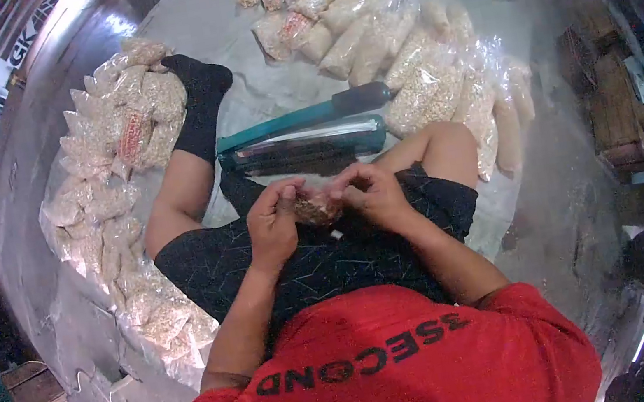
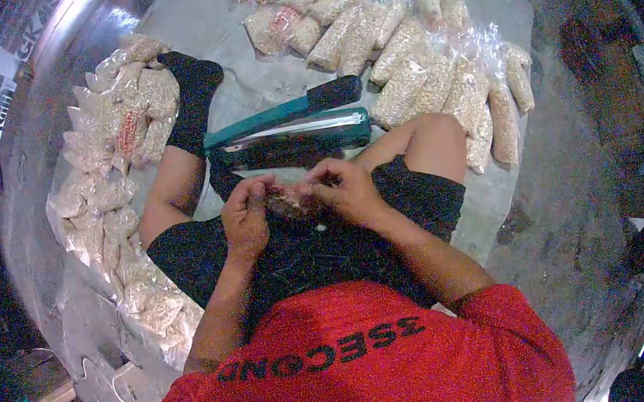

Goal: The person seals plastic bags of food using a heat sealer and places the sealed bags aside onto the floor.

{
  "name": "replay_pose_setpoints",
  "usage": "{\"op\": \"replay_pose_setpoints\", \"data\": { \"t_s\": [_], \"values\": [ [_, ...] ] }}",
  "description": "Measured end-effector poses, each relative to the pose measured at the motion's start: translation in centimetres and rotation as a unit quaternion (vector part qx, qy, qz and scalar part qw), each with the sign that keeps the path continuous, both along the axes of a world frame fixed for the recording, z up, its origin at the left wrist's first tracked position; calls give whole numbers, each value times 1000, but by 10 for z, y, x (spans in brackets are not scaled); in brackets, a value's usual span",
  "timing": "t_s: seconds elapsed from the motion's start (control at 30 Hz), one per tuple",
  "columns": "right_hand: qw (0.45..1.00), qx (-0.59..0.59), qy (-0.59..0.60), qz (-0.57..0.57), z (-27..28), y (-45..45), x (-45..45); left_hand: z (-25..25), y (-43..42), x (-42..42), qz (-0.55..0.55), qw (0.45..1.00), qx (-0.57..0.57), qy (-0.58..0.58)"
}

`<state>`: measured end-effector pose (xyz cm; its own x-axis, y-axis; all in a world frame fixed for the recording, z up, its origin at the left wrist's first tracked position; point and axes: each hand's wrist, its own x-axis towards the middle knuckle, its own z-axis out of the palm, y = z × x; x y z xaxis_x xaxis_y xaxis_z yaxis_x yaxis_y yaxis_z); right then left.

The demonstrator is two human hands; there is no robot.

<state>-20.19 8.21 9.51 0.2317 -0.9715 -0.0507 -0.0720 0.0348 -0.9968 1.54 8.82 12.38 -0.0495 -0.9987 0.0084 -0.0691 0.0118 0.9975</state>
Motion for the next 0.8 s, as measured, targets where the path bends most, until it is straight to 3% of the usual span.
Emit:
{"op": "replay_pose_setpoints", "data": {
  "t_s": [0.1, 0.17, 0.23, 0.37, 0.43, 0.5, 0.57, 0.6, 0.63, 0.7, 0.73, 0.8],
  "values": [
    [999, -8, 31, -37, -18, 0, -2, -1, -7, -2, 63, 994, -2, -87],
    [997, -35, 34, -61, -21, -4, 0, -19, -10, -2, 80, 996, 35, -20],
    [991, 72, -30, -110, -10, -3, 0, -24, -14, -2, 92, 992, 74, 48],
    [974, 90, -140, -153, -9, 1, 9, -14, -9, -6, 107, 992, 64, 14],
    [976, -50, -158, -142, -19, 4, 19, -10, -11, -6, 116, 991, 59, 3],
    [981, -106, -116, -112, -24, 5, 16, -6, -8, -4, 117, 990, 77, -26],
    [997, 31, 17, -62, -13, 4, 4, -8, -8, -2, 120, 989, 80, -12],
    [996, -5, 38, -81, -48, -4, -1, -9, -7, 0, 124, 989, 82, 1],
    [996, -3, 37, -79, -42, -3, 2, -14, -7, 3, 126, 989, 83, -1],
    [985, 6, -144, -100, -29, 0, 12, -25, -11, 9, 148, 986, 62, 52],
    [971, -146, -164, -98, -26, 3, 25, -21, -13, 10, 149, 986, 58, 53],
    [991, -104, -34, -82, -17, 7, 28, -15, -9, 13, 115, 990, 82, 4]
  ]
}}
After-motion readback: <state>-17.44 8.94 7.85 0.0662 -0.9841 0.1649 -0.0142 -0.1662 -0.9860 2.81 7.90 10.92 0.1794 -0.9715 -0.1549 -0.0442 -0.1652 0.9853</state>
